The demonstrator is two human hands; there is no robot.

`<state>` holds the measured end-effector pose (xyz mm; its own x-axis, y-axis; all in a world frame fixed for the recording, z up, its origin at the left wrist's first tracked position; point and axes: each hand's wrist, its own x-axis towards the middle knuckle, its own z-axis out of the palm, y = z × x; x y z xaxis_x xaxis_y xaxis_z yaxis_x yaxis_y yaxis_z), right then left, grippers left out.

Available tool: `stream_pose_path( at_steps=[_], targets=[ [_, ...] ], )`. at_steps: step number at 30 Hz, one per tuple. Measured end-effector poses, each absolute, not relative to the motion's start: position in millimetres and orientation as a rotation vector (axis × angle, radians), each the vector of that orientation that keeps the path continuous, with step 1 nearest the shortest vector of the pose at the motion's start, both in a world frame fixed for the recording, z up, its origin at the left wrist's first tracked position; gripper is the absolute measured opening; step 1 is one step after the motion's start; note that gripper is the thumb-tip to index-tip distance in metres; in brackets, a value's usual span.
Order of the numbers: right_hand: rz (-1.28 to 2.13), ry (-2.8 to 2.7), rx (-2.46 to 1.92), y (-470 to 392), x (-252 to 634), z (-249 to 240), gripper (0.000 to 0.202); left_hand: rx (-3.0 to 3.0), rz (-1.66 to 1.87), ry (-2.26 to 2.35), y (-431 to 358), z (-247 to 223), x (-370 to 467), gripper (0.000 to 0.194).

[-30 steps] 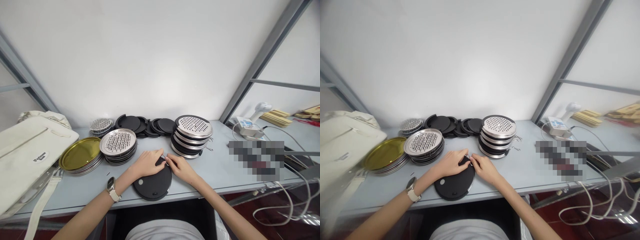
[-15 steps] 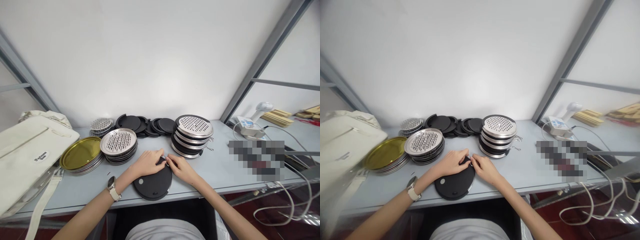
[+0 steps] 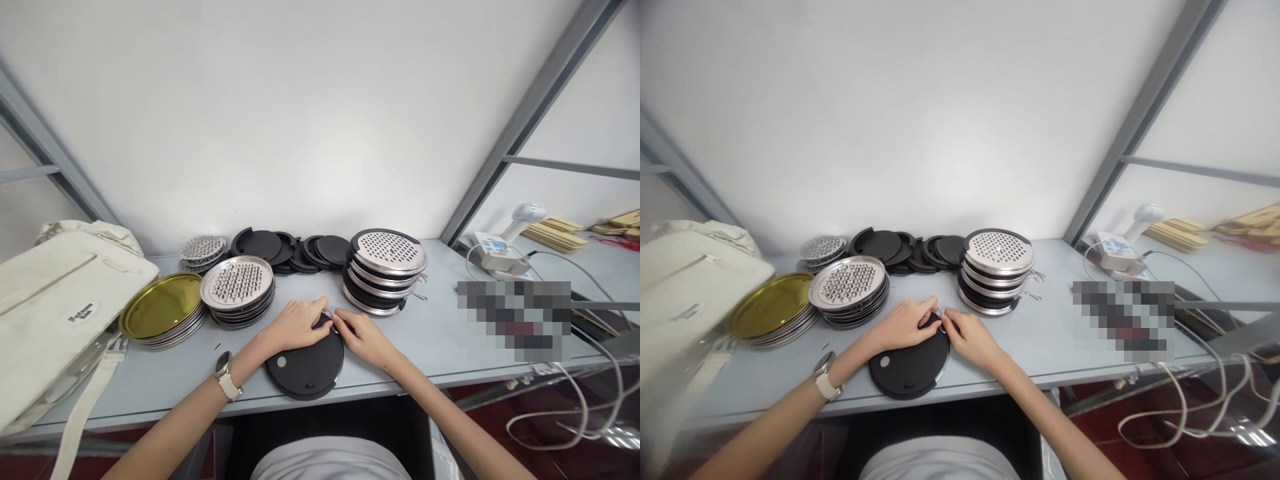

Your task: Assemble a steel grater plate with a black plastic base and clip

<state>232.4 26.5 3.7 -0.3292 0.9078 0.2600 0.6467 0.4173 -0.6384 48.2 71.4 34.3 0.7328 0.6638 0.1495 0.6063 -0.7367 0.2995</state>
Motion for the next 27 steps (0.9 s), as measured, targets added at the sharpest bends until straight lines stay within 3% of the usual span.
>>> stream_pose_path(
  at_steps=[27],
  targets=[
    [0.619,-2.089,-1.279,25.5,233.9,5.3,0.033,2.655,0.381,0.962,72.1,37.0,48.3,0.013]
  ],
)
